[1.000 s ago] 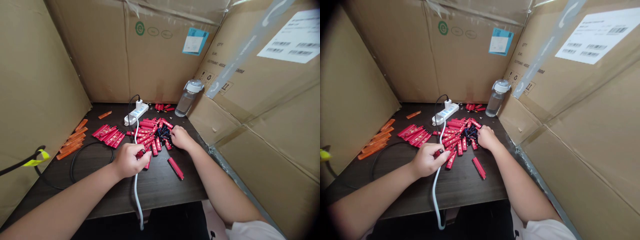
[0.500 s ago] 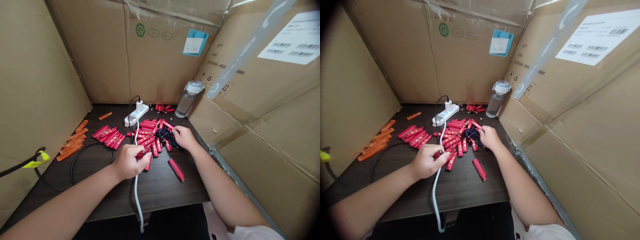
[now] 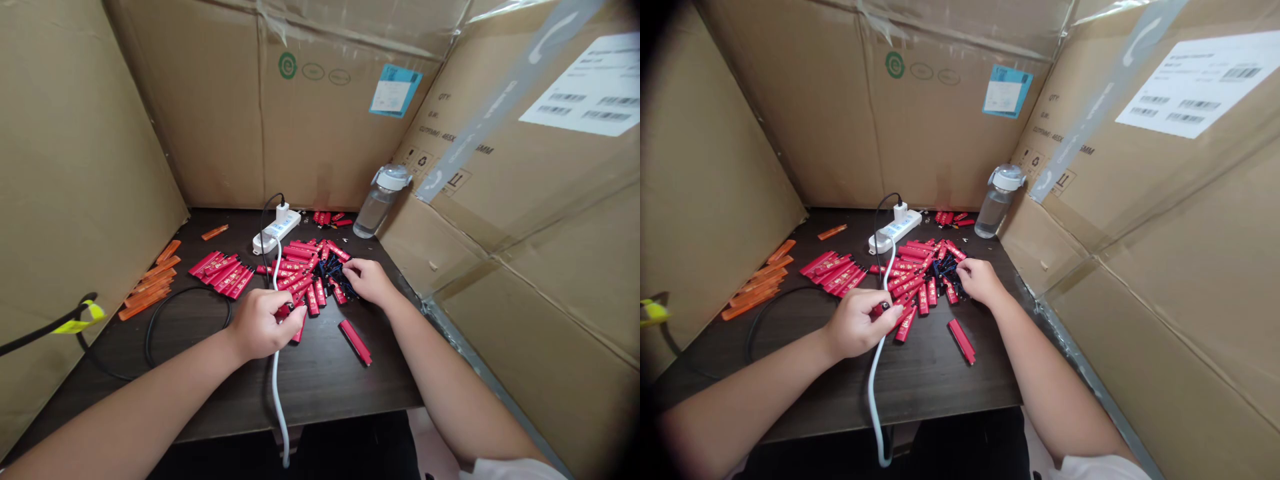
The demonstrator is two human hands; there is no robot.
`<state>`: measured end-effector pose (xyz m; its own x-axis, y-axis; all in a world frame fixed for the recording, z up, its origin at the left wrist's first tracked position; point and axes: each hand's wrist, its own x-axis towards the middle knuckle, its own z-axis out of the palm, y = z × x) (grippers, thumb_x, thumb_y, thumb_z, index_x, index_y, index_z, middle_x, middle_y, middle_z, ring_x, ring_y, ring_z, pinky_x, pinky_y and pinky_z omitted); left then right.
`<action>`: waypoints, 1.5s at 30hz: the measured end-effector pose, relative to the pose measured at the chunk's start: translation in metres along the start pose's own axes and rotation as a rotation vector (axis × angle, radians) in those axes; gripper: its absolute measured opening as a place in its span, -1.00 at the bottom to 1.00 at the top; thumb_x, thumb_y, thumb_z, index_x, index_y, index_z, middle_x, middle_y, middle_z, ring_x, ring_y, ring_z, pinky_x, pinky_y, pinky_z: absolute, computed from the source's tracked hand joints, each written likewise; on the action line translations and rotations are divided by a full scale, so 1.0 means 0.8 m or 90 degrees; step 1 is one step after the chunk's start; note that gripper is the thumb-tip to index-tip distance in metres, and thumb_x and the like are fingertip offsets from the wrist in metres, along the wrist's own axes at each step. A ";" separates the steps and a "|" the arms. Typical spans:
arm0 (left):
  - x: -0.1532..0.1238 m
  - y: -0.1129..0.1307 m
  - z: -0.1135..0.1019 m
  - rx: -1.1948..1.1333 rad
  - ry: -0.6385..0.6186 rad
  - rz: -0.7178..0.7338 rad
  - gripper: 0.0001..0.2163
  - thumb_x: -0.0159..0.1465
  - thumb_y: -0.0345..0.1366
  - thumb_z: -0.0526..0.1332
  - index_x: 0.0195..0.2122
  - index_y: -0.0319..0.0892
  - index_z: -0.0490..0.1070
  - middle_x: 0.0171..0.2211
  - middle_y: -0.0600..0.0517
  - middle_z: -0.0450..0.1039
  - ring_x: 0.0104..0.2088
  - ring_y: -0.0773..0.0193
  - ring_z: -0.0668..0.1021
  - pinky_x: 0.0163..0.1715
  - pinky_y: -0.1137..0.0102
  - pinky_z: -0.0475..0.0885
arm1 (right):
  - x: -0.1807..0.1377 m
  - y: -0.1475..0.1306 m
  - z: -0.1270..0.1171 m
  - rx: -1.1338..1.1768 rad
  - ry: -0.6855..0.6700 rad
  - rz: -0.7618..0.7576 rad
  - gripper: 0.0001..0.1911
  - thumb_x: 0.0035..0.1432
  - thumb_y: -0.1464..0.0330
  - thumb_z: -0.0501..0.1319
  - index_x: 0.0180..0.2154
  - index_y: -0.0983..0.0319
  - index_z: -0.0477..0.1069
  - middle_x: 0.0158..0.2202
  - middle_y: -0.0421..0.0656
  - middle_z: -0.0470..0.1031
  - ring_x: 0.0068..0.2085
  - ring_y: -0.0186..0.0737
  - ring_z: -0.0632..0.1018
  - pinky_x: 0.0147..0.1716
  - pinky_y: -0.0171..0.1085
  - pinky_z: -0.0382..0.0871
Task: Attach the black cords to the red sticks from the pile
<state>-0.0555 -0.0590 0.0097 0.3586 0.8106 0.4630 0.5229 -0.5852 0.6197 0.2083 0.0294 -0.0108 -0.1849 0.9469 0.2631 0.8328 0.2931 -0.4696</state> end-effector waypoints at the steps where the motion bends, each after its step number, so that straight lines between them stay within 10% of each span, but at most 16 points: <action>1: 0.000 0.000 0.000 0.000 -0.001 0.001 -0.63 0.22 -0.22 0.16 -0.67 -0.20 0.11 -0.71 0.17 0.05 -0.65 0.46 0.18 -0.58 0.45 0.06 | 0.000 0.000 0.000 0.008 0.005 0.000 -0.85 0.10 0.39 0.19 -0.40 0.26 0.54 -0.47 -0.15 0.56 -0.47 -0.26 0.50 -0.40 -0.31 0.35; 10: 0.004 0.002 -0.001 -0.065 -0.041 -0.080 -0.62 0.24 -0.17 0.14 -0.67 -0.20 0.14 -0.70 0.16 0.05 -0.63 0.45 0.18 -0.57 0.45 0.07 | -0.012 -0.021 -0.015 0.242 0.217 -0.049 -0.76 0.15 0.28 0.19 -0.20 0.25 0.53 -0.25 -0.07 0.56 -0.33 -0.23 0.57 -0.23 -0.19 0.48; 21: 0.012 0.014 0.000 -0.733 -0.249 -0.351 -0.61 0.29 0.08 -0.02 -0.45 -0.15 0.13 -0.65 0.17 0.15 -0.71 0.47 0.17 -0.79 0.60 -0.05 | -0.044 -0.067 -0.018 0.884 -0.080 0.209 -0.71 -0.24 0.38 0.50 -0.36 0.25 0.57 -0.34 -0.13 0.62 -0.31 -0.22 0.64 -0.23 -0.28 0.55; 38: 0.012 0.010 0.014 -0.859 -0.318 -0.539 -0.44 0.21 0.18 0.05 -0.44 -0.32 0.47 -0.82 0.17 0.07 -0.81 0.52 0.01 -0.83 0.56 -0.08 | -0.068 -0.104 -0.005 0.890 -0.085 0.120 -0.81 -0.12 0.35 0.45 -0.37 0.23 0.58 -0.40 -0.15 0.60 -0.47 -0.32 0.57 -0.39 -0.28 0.53; 45: 0.014 0.022 0.030 -0.811 -0.198 -0.604 -0.48 0.16 0.19 0.13 -0.52 -0.26 0.35 -0.79 0.19 0.09 -0.81 0.53 0.07 -0.83 0.58 -0.08 | -0.075 -0.122 0.008 0.680 -0.045 -0.050 -0.88 0.08 0.35 0.30 -0.30 0.24 0.54 -0.25 -0.12 0.55 -0.38 -0.32 0.55 -0.30 -0.26 0.51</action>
<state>-0.0234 -0.0594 0.0105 0.5146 0.7506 -0.4144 -0.2547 0.5953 0.7620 0.1343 -0.0551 0.0139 -0.2763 0.9161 0.2906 -0.0637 0.2842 -0.9566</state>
